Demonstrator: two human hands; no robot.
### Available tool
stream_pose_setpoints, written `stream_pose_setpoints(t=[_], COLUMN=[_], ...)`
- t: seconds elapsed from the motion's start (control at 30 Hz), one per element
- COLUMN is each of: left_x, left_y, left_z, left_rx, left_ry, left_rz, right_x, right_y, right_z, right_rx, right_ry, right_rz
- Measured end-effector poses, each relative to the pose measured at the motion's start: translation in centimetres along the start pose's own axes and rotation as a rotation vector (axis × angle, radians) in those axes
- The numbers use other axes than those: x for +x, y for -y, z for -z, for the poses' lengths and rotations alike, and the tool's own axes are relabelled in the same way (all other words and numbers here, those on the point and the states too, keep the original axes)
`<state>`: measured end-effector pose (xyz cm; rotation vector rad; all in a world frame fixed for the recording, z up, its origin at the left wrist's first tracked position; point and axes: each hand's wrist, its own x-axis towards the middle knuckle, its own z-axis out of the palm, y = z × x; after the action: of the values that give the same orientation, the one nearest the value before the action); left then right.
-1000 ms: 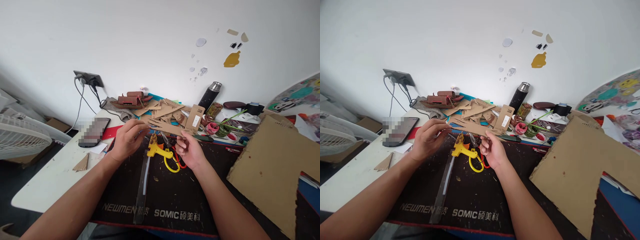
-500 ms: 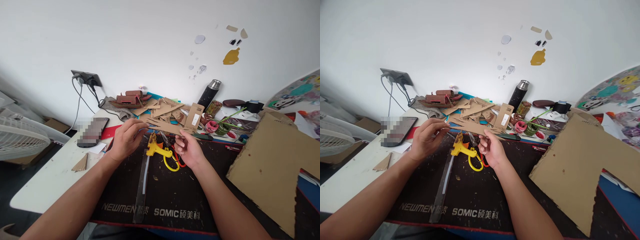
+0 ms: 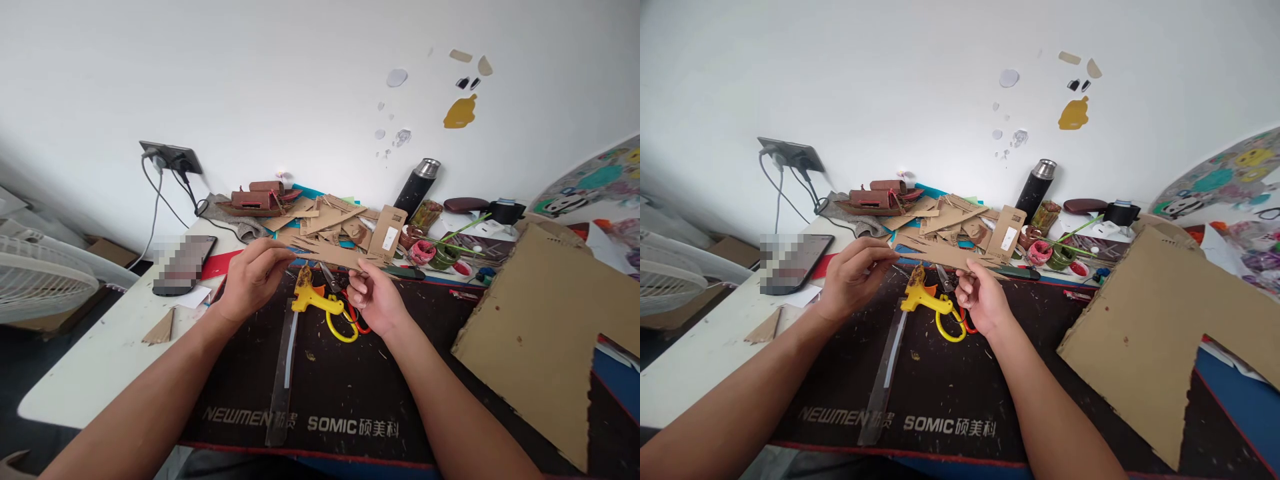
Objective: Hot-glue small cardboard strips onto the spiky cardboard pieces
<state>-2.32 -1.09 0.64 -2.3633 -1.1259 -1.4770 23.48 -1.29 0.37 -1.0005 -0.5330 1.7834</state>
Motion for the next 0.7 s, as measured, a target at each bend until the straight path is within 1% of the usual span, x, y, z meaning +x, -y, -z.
stream_pose_setpoints(t=[0.17, 0.37, 0.5, 0.6, 0.63, 0.7], left_x=[0.07, 0.06, 0.19, 0.21, 0.16, -0.02], left_y=[-0.19, -0.25, -0.27, -0.14, -0.03, 0.32], left_z=[0.04, 0.07, 0.15, 0.25, 0.26, 0.22], left_rx=[-0.02, -0.055, -0.065, -0.069, -0.07, -0.083], left_ry=[0.004, -0.003, -0.023, -0.102, -0.136, -0.196], left_rz=[0.021, -0.003, 0.023, 0.074, 0.11, 0.229], right_x=[0.06, 0.13, 0.14, 0.12, 0.11, 0.1], right_y=[0.01, -0.05, -0.04, -0.01, 0.0, 0.01], right_z=[0.03, 0.14, 0.11, 0.1, 0.1, 0.13], right_rx=[-0.001, -0.004, 0.006, 0.011, 0.013, 0.017], right_ry=[-0.001, 0.0, -0.004, -0.006, -0.007, -0.007], right_rz=[0.001, -0.002, 0.0, 0.002, 0.002, 0.0])
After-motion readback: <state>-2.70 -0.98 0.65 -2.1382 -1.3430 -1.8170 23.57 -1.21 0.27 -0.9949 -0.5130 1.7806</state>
